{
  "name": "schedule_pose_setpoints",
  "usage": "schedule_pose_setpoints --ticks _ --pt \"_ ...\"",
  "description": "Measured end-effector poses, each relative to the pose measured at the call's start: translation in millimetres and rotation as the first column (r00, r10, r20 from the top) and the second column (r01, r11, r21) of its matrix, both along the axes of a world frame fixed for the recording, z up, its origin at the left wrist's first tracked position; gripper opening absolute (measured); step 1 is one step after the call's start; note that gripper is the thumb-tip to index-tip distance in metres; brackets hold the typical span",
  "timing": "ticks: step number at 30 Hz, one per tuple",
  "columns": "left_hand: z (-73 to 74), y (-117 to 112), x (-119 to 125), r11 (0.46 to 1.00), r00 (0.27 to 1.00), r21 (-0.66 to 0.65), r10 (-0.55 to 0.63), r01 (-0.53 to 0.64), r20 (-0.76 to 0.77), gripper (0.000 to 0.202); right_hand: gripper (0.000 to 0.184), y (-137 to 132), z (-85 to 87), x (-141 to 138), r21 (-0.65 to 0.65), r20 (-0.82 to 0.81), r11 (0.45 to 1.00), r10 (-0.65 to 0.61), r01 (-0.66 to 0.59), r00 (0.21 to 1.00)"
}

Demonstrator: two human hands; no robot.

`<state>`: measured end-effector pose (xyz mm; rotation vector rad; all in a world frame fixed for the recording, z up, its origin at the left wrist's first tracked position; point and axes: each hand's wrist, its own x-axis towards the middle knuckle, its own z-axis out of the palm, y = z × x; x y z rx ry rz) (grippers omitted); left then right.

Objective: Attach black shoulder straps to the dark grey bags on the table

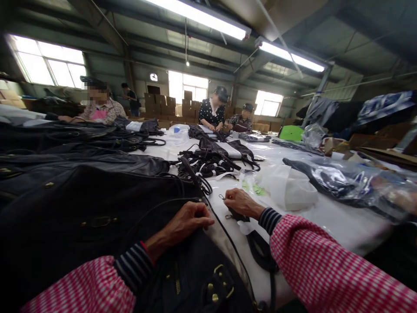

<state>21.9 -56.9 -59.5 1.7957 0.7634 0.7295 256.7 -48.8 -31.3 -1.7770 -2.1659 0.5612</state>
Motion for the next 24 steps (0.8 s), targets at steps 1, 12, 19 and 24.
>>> schedule_pose_setpoints --ticks 1,12,19,24 --pt "-0.2 0 0 1.000 1.000 0.003 0.004 -0.004 -0.004 0.024 0.015 2 -0.8 0 -0.041 -0.027 0.999 0.005 -0.006 1.000" --pt "-1.8 2 2 0.999 0.994 0.048 -0.014 0.019 -0.109 0.021 0.036 -1 6.3 -8 -0.379 -0.547 0.907 -0.061 -0.182 0.835" --pt "-1.1 1 1 0.997 0.990 0.081 -0.006 0.018 -0.138 0.021 0.038 -7 10.2 -9 -0.400 -0.613 0.882 -0.056 -0.248 0.788" --pt "-1.5 1 2 0.996 0.989 0.087 0.018 -0.005 -0.149 0.020 0.038 -12 11.5 -14 -0.368 -0.648 0.888 -0.033 -0.275 0.761"
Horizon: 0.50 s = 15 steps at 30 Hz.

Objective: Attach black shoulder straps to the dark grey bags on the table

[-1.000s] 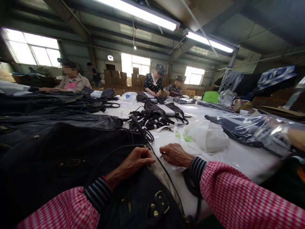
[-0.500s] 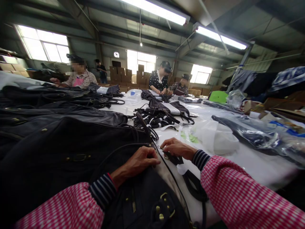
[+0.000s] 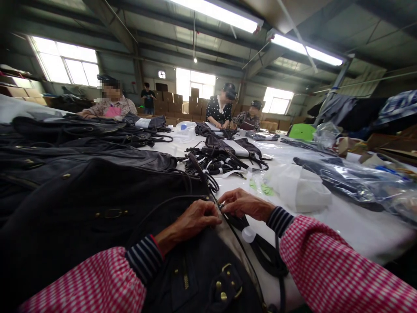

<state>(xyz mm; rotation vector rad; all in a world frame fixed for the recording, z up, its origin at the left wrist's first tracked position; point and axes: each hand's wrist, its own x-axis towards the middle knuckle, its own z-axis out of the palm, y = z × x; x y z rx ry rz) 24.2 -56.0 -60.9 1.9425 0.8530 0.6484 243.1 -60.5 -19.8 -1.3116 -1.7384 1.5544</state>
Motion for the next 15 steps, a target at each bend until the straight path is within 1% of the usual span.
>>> schedule_pose_setpoints --ticks 4,7,9,10,12,15 --pt "0.1 -1 0 1.000 1.000 0.006 0.012 -0.012 -0.010 0.020 0.035 -5 0.4 -3 0.006 -0.004 1.000 -0.014 0.014 1.000" --pt "1.0 -1 0 0.999 0.999 0.019 0.026 -0.025 -0.021 0.019 0.033 -7 -5.5 -4 -0.030 -0.015 1.000 -0.001 0.000 1.000" --pt "1.9 -2 0 0.999 0.999 0.032 0.033 -0.032 -0.028 0.017 0.033 -6 -10.9 -4 -0.032 -0.012 0.999 -0.027 0.027 1.000" --pt "2.4 -3 0 0.999 0.999 0.039 0.035 -0.034 -0.030 0.016 0.033 -6 -13.0 -5 -0.014 -0.001 0.999 -0.043 0.043 0.999" --pt "3.2 -3 -1 0.998 0.999 0.052 0.038 -0.036 -0.029 0.014 0.029 -6 -14.1 -7 0.063 0.055 0.997 -0.055 0.051 0.997" --pt "3.8 -4 -1 0.996 0.998 0.069 0.053 -0.052 -0.013 0.012 0.017 -10 -7.2 -11 0.228 0.210 0.974 -0.042 -0.007 0.977"
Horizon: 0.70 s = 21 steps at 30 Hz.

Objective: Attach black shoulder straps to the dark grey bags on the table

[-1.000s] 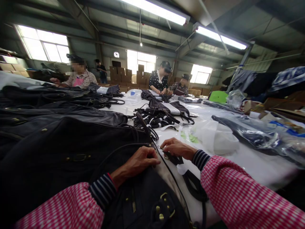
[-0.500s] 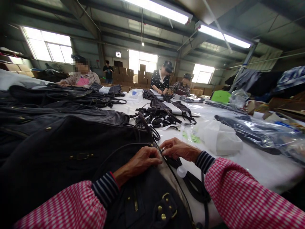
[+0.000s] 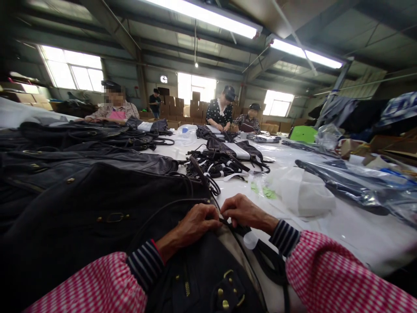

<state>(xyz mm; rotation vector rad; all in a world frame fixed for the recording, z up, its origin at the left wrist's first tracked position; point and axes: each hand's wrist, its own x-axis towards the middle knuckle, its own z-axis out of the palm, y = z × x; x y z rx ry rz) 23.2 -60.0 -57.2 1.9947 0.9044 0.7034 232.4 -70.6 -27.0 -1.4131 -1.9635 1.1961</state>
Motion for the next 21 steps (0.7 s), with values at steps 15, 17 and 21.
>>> schedule_pose_setpoints --ticks 15,17,21 --pt "9.6 -7 -6 0.966 0.939 -0.258 0.065 0.025 0.337 0.022 0.027 -3 -29.8 -22 -0.084 -0.449 0.972 -0.232 0.218 0.863" --pt "6.7 -7 -5 0.962 0.940 -0.273 0.115 -0.024 0.322 0.021 0.031 -6 -29.5 -25 -0.134 -0.524 0.975 -0.222 0.178 0.822" --pt "4.1 -6 -6 0.953 0.947 -0.298 0.149 -0.061 0.284 0.014 0.035 -9 -29.4 -24 -0.135 -0.583 0.981 -0.190 0.136 0.790"
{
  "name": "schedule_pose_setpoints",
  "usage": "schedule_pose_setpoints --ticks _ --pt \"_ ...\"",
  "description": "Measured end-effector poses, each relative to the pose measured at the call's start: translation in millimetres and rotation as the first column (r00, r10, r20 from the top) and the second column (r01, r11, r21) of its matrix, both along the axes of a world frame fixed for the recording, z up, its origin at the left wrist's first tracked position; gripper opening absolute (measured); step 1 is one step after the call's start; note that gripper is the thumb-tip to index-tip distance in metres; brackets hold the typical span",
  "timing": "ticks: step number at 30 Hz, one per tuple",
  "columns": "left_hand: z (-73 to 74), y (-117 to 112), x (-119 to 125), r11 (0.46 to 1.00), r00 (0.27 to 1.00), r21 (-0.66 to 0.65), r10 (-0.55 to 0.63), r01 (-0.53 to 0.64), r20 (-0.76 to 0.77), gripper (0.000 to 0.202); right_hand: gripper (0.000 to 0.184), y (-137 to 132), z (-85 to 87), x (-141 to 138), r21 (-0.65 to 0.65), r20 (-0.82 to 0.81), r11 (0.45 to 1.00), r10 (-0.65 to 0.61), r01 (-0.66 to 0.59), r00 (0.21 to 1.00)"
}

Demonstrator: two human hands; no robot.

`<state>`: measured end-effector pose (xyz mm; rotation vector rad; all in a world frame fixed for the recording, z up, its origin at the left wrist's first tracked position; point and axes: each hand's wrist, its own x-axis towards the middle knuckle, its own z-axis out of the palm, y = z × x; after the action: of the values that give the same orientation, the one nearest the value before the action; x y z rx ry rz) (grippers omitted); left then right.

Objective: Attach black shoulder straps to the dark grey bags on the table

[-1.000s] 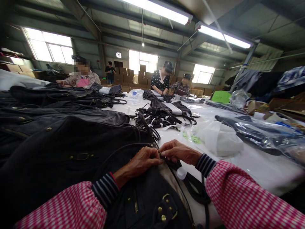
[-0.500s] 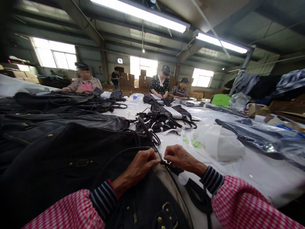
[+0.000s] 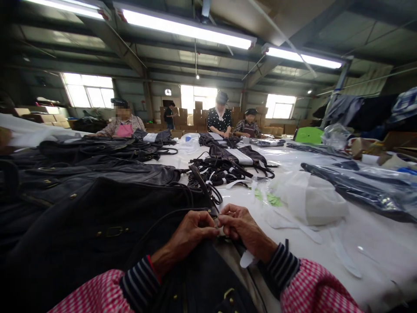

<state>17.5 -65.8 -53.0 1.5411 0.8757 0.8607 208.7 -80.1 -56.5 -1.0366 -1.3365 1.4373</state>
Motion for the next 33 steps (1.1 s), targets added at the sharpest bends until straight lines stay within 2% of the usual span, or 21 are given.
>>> schedule_pose_setpoints --ticks 6,15,25,33 --pt "-0.1 2 -3 0.995 0.996 -0.052 -0.086 0.087 0.019 0.018 0.034 0 3.3 0 0.005 0.058 0.998 0.069 -0.070 0.996" --pt "-4.2 5 3 0.995 0.997 -0.102 -0.001 0.009 0.072 0.021 0.035 -1 3.1 1 -0.005 0.082 0.997 0.079 -0.079 0.993" --pt "-5.2 4 3 0.999 0.997 0.003 0.044 -0.043 -0.061 0.012 0.038 -3 4.3 -5 -0.002 0.138 1.000 0.023 -0.023 0.990" --pt "-7.8 2 2 0.977 0.966 0.195 0.132 -0.089 -0.224 0.010 0.033 0 -2.4 -10 0.072 0.246 0.997 -0.019 0.001 0.969"
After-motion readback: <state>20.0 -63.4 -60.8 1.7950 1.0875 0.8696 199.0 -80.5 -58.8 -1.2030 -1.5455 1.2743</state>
